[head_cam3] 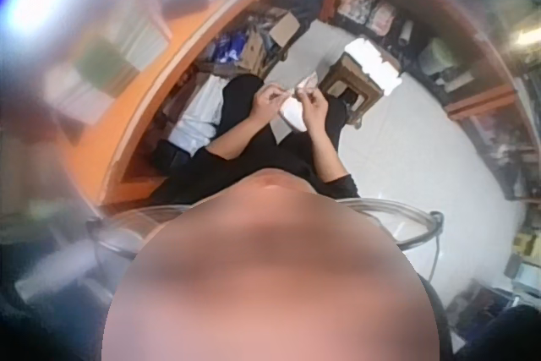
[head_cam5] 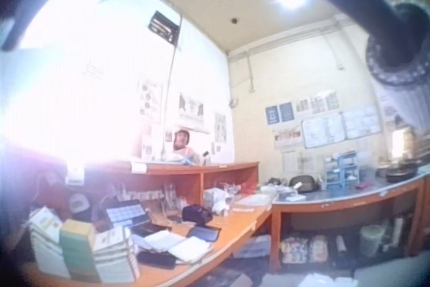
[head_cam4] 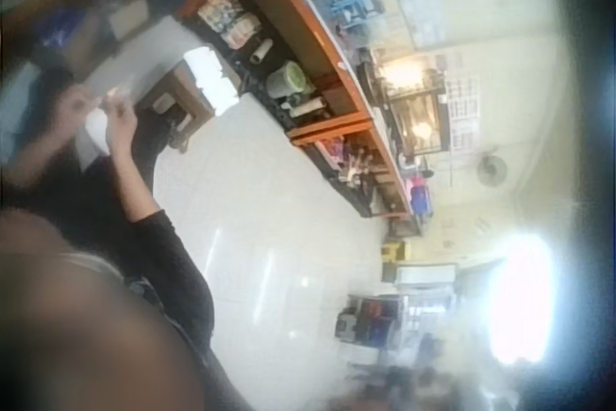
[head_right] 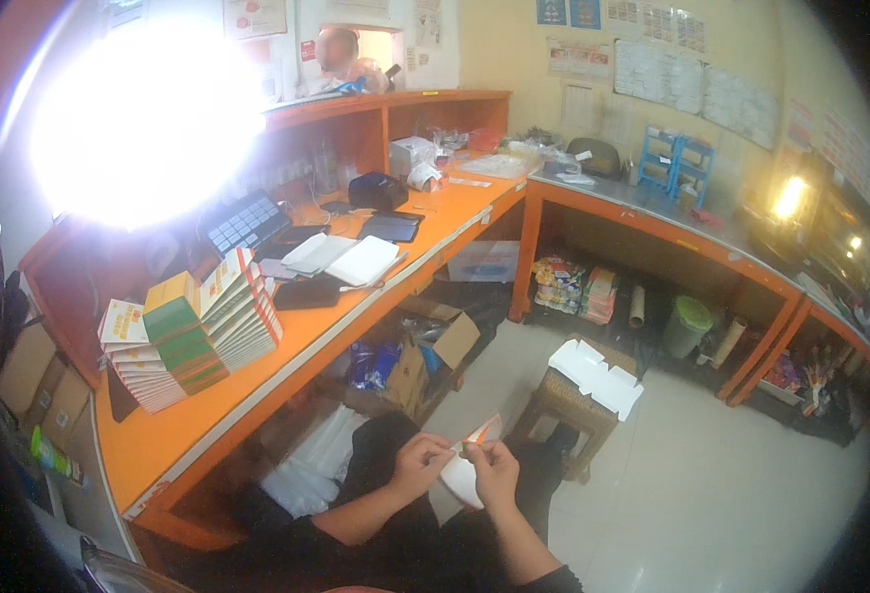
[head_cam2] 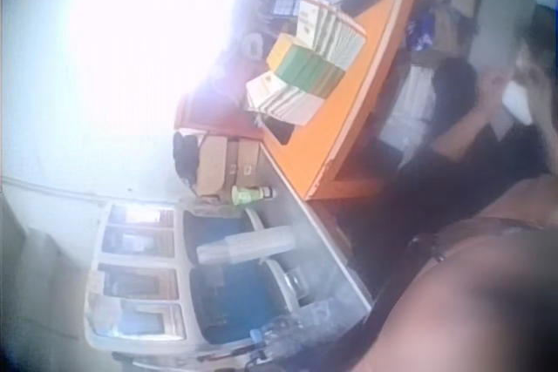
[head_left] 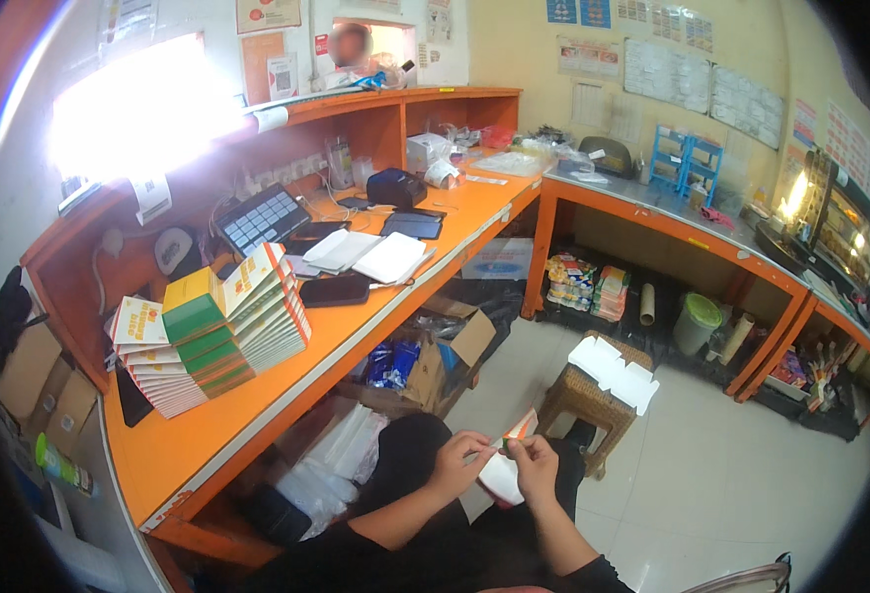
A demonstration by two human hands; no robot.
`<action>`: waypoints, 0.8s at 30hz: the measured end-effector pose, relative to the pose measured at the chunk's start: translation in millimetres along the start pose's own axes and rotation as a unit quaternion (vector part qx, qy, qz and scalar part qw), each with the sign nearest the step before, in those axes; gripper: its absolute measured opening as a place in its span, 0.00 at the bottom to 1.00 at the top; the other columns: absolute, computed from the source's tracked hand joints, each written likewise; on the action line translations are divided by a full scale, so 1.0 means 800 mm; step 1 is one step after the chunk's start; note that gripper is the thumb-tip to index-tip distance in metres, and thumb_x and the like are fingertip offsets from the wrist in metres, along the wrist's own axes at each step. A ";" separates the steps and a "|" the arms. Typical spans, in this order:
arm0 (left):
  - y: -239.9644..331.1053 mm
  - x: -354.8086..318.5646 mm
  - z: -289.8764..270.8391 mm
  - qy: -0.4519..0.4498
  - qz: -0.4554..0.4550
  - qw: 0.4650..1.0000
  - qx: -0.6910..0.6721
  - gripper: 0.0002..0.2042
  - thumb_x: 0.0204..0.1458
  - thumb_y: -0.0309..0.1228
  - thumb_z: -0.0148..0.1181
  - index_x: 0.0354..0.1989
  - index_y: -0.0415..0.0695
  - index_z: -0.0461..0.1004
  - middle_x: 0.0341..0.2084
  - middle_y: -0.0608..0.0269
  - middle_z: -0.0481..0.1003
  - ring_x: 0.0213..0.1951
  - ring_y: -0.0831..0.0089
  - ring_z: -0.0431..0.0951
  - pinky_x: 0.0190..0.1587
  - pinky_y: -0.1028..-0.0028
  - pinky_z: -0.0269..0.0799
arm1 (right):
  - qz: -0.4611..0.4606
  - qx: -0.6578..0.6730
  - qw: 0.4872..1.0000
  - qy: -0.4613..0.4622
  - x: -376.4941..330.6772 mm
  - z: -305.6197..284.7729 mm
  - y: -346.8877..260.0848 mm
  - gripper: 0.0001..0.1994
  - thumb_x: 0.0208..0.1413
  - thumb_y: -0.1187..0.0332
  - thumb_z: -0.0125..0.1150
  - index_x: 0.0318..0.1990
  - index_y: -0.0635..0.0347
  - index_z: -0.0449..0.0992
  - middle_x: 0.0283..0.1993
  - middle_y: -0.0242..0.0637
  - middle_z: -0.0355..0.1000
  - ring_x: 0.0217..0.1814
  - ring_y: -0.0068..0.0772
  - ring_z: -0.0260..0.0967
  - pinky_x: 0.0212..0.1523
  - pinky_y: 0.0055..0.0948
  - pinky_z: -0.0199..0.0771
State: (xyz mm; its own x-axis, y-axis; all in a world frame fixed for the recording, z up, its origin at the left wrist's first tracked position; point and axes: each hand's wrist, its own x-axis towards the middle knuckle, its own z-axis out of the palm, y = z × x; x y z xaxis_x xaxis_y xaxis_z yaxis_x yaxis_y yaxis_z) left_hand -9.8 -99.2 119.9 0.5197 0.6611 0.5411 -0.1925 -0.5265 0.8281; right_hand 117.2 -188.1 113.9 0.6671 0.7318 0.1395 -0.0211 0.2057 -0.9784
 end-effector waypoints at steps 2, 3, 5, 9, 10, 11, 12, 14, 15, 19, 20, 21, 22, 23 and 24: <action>0.011 0.004 0.002 0.036 0.041 0.998 0.015 0.05 0.48 0.20 0.64 0.29 0.37 0.72 0.38 0.54 0.73 0.43 0.64 0.77 0.45 0.71 0.75 | -0.035 -0.108 0.993 0.039 -0.010 0.007 -0.009 0.04 0.51 0.75 0.66 0.29 0.65 0.77 0.30 0.35 0.77 0.31 0.21 0.72 0.35 0.20 0.69; 0.012 0.004 0.000 0.056 0.044 0.996 -0.046 0.06 0.48 0.20 0.64 0.28 0.38 0.71 0.40 0.55 0.72 0.44 0.66 0.76 0.42 0.72 0.76 | -0.127 -0.152 0.980 0.036 -0.015 0.016 -0.010 0.03 0.50 0.76 0.66 0.29 0.64 0.78 0.29 0.35 0.77 0.30 0.21 0.72 0.35 0.20 0.68; 0.018 0.004 0.007 0.030 0.015 0.999 -0.042 0.06 0.50 0.19 0.62 0.29 0.38 0.70 0.41 0.56 0.70 0.45 0.68 0.74 0.45 0.73 0.73 | -0.207 -0.186 0.960 0.034 -0.020 0.016 -0.020 0.03 0.47 0.76 0.67 0.30 0.62 0.80 0.28 0.38 0.77 0.28 0.24 0.72 0.32 0.22 0.69; 0.020 0.005 0.021 0.018 -0.022 0.996 -0.089 0.06 0.50 0.18 0.61 0.30 0.38 0.69 0.42 0.57 0.69 0.44 0.71 0.72 0.46 0.75 0.71 | -0.235 -0.184 0.954 0.038 -0.020 0.008 -0.043 0.04 0.48 0.73 0.66 0.28 0.64 0.79 0.27 0.43 0.75 0.27 0.38 0.75 0.31 0.28 0.72; 0.015 0.005 0.017 0.024 -0.012 0.990 -0.140 0.06 0.50 0.18 0.61 0.30 0.38 0.69 0.42 0.57 0.69 0.44 0.72 0.72 0.45 0.75 0.71 | -0.218 -0.196 0.955 0.032 -0.025 0.011 -0.043 0.04 0.48 0.73 0.65 0.28 0.64 0.79 0.27 0.43 0.76 0.27 0.38 0.75 0.31 0.28 0.72; 0.017 0.009 0.024 0.013 -0.025 0.993 -0.117 0.06 0.50 0.18 0.61 0.29 0.38 0.70 0.42 0.57 0.69 0.44 0.71 0.73 0.44 0.75 0.72 | -0.203 -0.204 0.957 0.021 -0.023 0.000 -0.051 0.04 0.49 0.73 0.65 0.28 0.64 0.79 0.27 0.43 0.76 0.27 0.37 0.75 0.30 0.27 0.71; 0.014 0.012 0.026 0.010 -0.023 0.993 -0.115 0.05 0.51 0.19 0.62 0.29 0.38 0.70 0.41 0.57 0.70 0.44 0.71 0.73 0.44 0.75 0.73 | -0.189 -0.209 0.960 0.010 -0.019 -0.006 -0.053 0.04 0.49 0.73 0.65 0.28 0.65 0.79 0.27 0.43 0.76 0.27 0.37 0.75 0.30 0.27 0.71; 0.012 0.021 0.033 -0.001 -0.036 0.995 -0.093 0.05 0.51 0.19 0.61 0.28 0.38 0.70 0.41 0.57 0.70 0.44 0.71 0.73 0.44 0.75 0.72 | -0.141 -0.210 0.967 0.008 -0.009 -0.017 -0.054 0.05 0.49 0.73 0.65 0.28 0.65 0.79 0.27 0.43 0.76 0.26 0.36 0.75 0.30 0.27 0.71; 0.010 0.026 0.037 -0.008 -0.053 0.996 -0.073 0.05 0.51 0.19 0.61 0.28 0.38 0.70 0.41 0.58 0.70 0.43 0.72 0.73 0.44 0.75 0.70 | -0.109 -0.210 0.972 0.012 -0.001 -0.020 -0.051 0.05 0.49 0.73 0.65 0.28 0.66 0.79 0.26 0.43 0.76 0.26 0.35 0.75 0.30 0.27 0.71; -0.015 0.072 0.059 -0.022 -0.113 0.990 -0.075 0.05 0.52 0.20 0.61 0.28 0.39 0.70 0.41 0.57 0.70 0.44 0.71 0.72 0.43 0.76 0.71 | -0.084 -0.168 0.981 0.041 0.059 -0.030 -0.020 0.05 0.47 0.72 0.67 0.27 0.64 0.80 0.26 0.41 0.76 0.27 0.34 0.74 0.31 0.26 0.71; -0.029 0.094 0.067 -0.022 -0.098 0.991 -0.085 0.05 0.53 0.21 0.61 0.28 0.39 0.70 0.42 0.57 0.70 0.45 0.71 0.72 0.42 0.77 0.72 | -0.082 -0.161 0.982 0.054 0.084 -0.033 -0.009 0.05 0.46 0.71 0.68 0.27 0.63 0.80 0.26 0.41 0.77 0.27 0.34 0.74 0.32 0.27 0.71; -0.043 0.117 0.077 -0.021 -0.109 0.987 -0.119 0.03 0.54 0.21 0.60 0.30 0.38 0.72 0.42 0.57 0.70 0.45 0.71 0.72 0.44 0.78 0.69 | -0.077 -0.154 0.983 0.065 0.109 -0.035 0.002 0.04 0.45 0.71 0.68 0.27 0.62 0.81 0.26 0.40 0.77 0.28 0.34 0.74 0.33 0.28 0.71; -0.057 0.142 0.084 -0.043 -0.116 0.987 -0.101 0.01 0.54 0.22 0.58 0.31 0.37 0.73 0.43 0.56 0.70 0.46 0.70 0.71 0.45 0.76 0.68 | -0.049 -0.148 0.984 0.081 0.136 -0.037 0.011 0.04 0.44 0.71 0.69 0.27 0.60 0.81 0.26 0.39 0.77 0.29 0.34 0.74 0.34 0.29 0.71; -0.071 0.170 0.090 -0.066 -0.126 0.986 -0.084 0.02 0.55 0.22 0.57 0.33 0.37 0.74 0.43 0.56 0.70 0.46 0.69 0.71 0.46 0.74 0.68 | -0.063 -0.188 0.974 0.111 0.167 -0.045 0.017 0.05 0.41 0.70 0.71 0.26 0.59 0.81 0.26 0.39 0.77 0.30 0.34 0.74 0.36 0.31 0.71; -0.086 0.201 0.100 -0.086 -0.125 0.986 -0.074 0.04 0.56 0.22 0.55 0.35 0.36 0.76 0.44 0.55 0.70 0.46 0.69 0.71 0.48 0.72 0.67 | -0.004 -0.114 0.986 0.124 0.205 -0.051 0.023 0.05 0.41 0.70 0.71 0.26 0.60 0.81 0.28 0.39 0.77 0.31 0.35 0.74 0.35 0.31 0.71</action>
State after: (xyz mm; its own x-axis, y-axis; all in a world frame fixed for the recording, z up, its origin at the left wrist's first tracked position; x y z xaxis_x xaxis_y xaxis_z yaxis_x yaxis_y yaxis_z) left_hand 153.4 0.7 138.2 0.6969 0.6538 0.2948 -0.1530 -0.2661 0.9517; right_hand 257.1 -90.8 112.5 0.8292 0.5428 0.1337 0.1339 0.0393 -0.9902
